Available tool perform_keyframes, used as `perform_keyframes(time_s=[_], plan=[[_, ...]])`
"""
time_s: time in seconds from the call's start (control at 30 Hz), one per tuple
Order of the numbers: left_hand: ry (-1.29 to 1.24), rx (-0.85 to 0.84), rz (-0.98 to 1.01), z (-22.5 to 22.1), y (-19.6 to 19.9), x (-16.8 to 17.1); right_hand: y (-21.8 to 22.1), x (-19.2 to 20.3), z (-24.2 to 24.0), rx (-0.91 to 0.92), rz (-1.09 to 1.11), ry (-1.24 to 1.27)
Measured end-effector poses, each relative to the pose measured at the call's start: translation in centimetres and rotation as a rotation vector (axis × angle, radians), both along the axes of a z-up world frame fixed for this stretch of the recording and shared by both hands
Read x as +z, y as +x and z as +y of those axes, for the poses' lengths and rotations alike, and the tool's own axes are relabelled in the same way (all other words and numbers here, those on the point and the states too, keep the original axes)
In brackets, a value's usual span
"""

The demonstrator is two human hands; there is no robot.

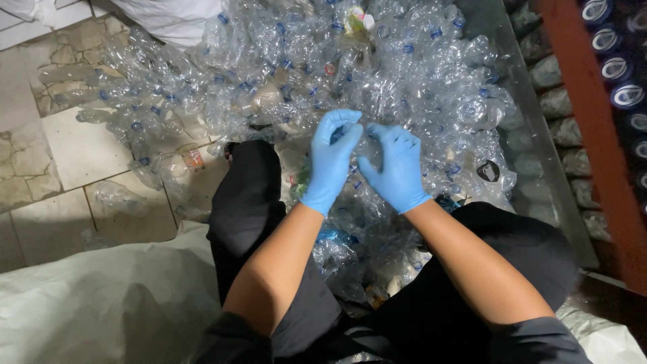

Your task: The person sits on the floor and repeatedly picks up plastic bottles from a large pile, crushes them by hand, and places them into a white sack. The person wears blue gloves and black pants while working.

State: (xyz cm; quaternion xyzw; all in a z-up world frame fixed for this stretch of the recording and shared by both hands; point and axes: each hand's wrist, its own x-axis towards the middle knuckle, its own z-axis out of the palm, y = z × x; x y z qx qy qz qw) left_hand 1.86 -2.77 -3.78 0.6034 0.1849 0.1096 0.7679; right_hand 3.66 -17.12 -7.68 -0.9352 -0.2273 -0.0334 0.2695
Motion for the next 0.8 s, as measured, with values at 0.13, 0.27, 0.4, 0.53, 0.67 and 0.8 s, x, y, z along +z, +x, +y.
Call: perform_keyframes(time_s=[0.13,0.27,0.4,0.53,0.67,0.8], plan=[[-0.02,-0.011,-0.083,1.0,0.8,-1.4,-0.6,-0.8,0.7,0.054,0.129,0.218],[-0.044,-0.124,-0.121,0.8,0.5,-1.1,0.0,0.7,0.6,0.012,0.431,0.391],[-0.037,-0.311,-0.225,0.5,0.3,-0.3,-0.2,3.2,0.1,0.15,0.908,0.625],[-0.172,-0.445,-0.272,0.2,0.2,-1.4,-0.6,-2.8,-1.8,0.099,1.166,0.966],[-0.105,-0.411,-0.035,0.2,0.6,-2.9,-0.1,0.2,-0.9,0.231,1.197,0.832],[-0.02,-0.089,0.082,-1.0,0.7,-3.3,-0.3,0.9,1.1,-0.089,0.615,0.128]])
